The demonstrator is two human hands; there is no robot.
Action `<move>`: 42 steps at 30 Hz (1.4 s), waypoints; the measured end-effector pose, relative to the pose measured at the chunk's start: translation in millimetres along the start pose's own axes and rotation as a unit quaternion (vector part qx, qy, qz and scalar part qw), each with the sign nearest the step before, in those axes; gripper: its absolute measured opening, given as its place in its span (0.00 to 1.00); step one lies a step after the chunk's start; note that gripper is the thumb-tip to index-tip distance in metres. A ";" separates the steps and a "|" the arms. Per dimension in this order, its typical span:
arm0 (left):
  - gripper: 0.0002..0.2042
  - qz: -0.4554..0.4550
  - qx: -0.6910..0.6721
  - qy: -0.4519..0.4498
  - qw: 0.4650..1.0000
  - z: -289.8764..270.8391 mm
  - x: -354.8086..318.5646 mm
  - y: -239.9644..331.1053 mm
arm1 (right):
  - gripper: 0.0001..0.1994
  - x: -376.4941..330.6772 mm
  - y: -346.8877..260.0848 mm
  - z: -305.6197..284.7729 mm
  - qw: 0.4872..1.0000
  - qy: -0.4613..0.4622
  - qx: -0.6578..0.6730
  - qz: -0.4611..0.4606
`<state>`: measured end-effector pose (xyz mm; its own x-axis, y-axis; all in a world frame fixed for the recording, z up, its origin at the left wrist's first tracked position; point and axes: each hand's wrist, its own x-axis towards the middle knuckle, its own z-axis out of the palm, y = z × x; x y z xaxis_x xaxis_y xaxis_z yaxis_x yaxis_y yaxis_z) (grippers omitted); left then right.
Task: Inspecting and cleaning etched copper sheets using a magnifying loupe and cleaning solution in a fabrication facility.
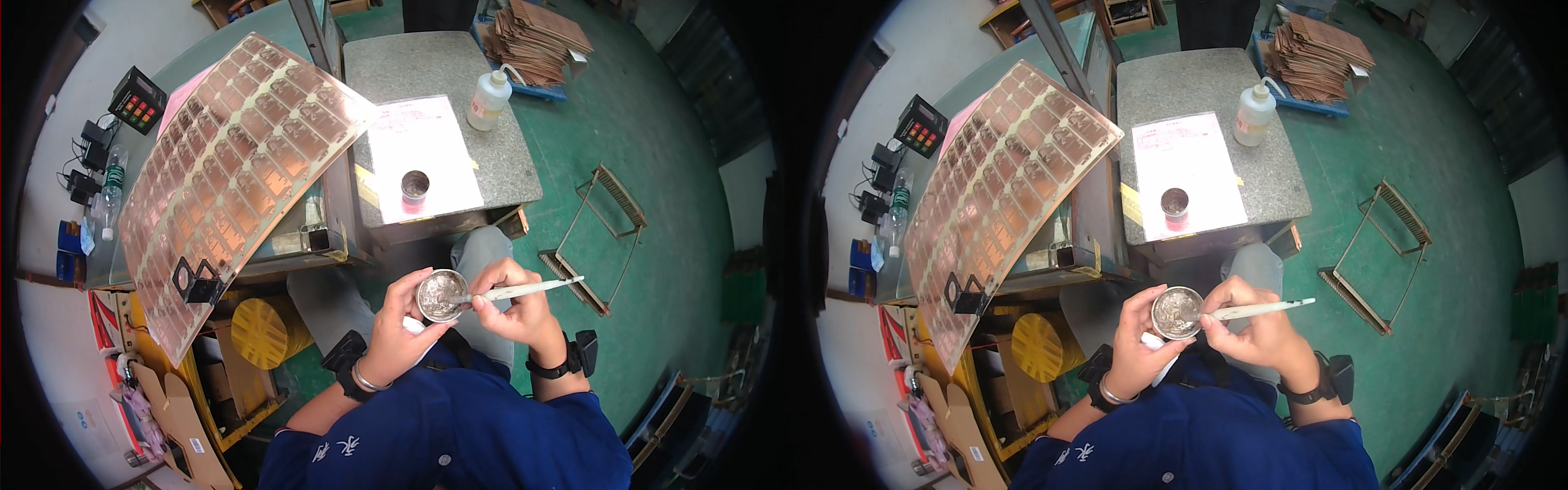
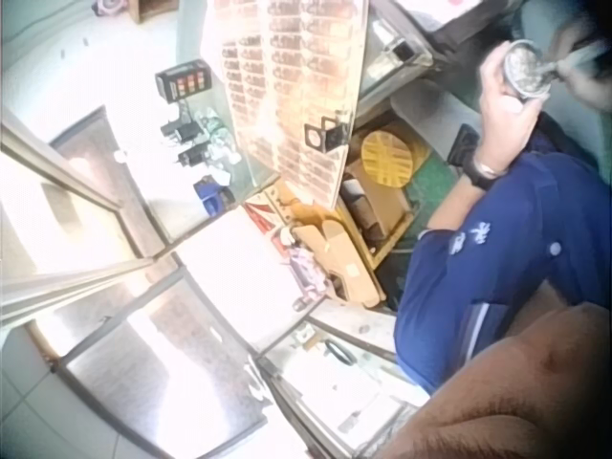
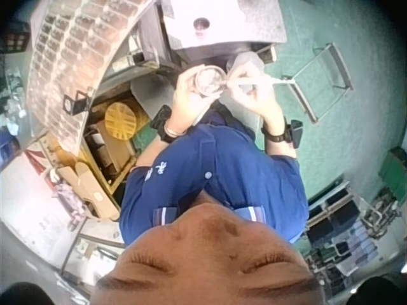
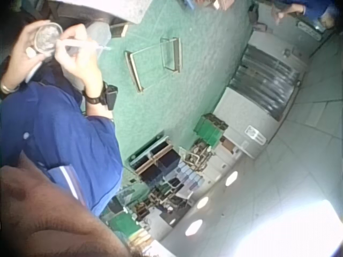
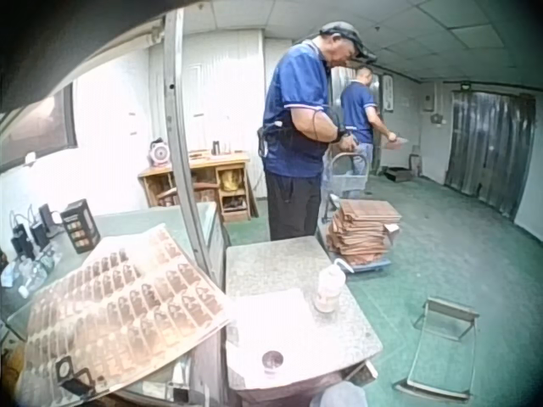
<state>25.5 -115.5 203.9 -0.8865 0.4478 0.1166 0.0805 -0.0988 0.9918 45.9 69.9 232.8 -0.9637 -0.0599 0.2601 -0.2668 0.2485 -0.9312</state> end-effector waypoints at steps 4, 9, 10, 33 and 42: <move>0.35 -0.004 0.013 -0.004 1.000 -1.2 -1.2 -2.0 | 0.07 2.4 -1.2 0.3 1.000 0.023 0.000 0.014; 0.33 0.011 0.003 0.005 1.000 0.1 0.1 -0.3 | 0.06 1.7 -2.3 1.3 1.000 0.016 0.001 0.020; 0.33 0.010 0.010 0.005 1.000 0.0 0.0 -0.2 | 0.06 0.5 -1.6 0.6 1.000 0.016 0.001 0.020; 0.33 0.013 -0.003 0.005 1.000 1.3 -0.9 -0.4 | 0.07 0.6 -1.9 -3.6 1.000 -0.019 -0.023 0.002; 0.34 0.002 -0.006 0.005 1.000 0.8 -1.6 -2.7 | 0.06 0.8 -2.4 1.9 1.000 0.011 -0.011 -0.011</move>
<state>27.0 -115.3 201.0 -0.8907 0.4386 0.1197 0.0788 -0.1104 0.9908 45.7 67.4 234.8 -0.9571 -0.0454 0.2862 -0.2877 0.2681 -0.9194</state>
